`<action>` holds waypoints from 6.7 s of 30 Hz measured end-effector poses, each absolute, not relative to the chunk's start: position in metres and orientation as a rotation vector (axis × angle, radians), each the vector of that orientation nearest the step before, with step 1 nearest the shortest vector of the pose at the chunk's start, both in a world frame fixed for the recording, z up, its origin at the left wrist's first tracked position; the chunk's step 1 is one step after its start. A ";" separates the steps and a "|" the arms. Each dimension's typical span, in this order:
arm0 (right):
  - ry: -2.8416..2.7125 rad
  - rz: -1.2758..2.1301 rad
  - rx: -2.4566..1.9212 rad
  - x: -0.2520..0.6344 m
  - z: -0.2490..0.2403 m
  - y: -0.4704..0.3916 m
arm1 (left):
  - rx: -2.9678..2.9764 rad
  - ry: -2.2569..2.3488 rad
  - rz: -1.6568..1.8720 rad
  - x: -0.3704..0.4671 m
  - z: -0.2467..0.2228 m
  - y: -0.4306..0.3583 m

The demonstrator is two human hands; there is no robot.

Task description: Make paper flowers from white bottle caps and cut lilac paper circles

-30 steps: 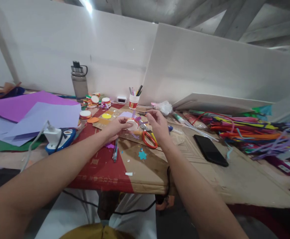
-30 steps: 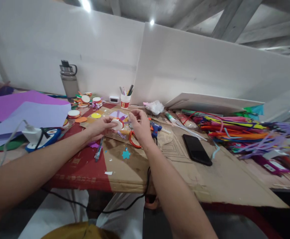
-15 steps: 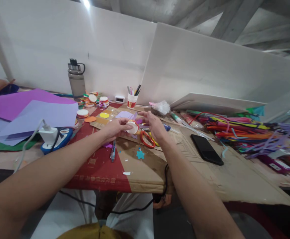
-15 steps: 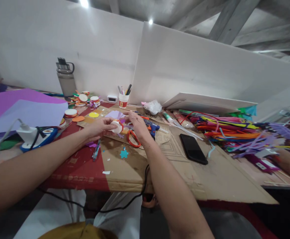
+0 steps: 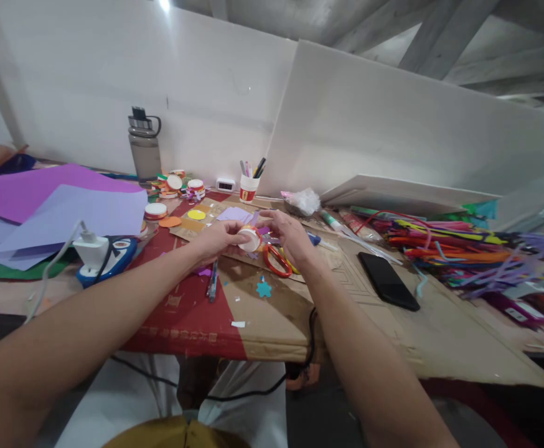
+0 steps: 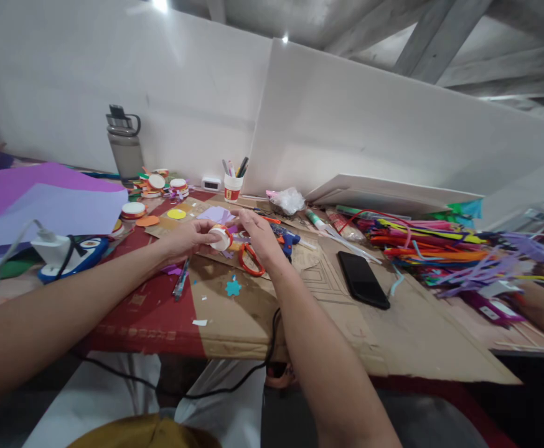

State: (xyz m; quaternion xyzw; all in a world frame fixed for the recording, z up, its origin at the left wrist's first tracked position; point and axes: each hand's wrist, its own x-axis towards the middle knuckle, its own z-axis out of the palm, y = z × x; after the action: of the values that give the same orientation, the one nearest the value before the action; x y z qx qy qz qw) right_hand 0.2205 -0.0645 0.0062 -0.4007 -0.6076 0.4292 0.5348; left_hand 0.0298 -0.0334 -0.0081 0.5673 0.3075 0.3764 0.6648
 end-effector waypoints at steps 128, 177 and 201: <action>-1.464 0.083 -1.494 0.246 0.012 -0.061 | 0.854 0.777 1.234 0.027 0.004 -0.027; -1.285 1.012 -0.891 0.216 0.037 -0.096 | 0.837 0.465 1.322 0.002 0.013 -0.005; -1.501 0.912 -0.926 0.217 0.037 -0.103 | 1.061 0.376 1.366 -0.011 0.021 -0.011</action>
State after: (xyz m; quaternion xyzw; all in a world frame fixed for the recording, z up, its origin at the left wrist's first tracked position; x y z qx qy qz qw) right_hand 0.2168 -0.1030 0.0365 -0.3907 -0.6332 0.3848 0.5462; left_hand -0.0112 -0.0111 0.0206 0.4641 0.1643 0.5973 0.6331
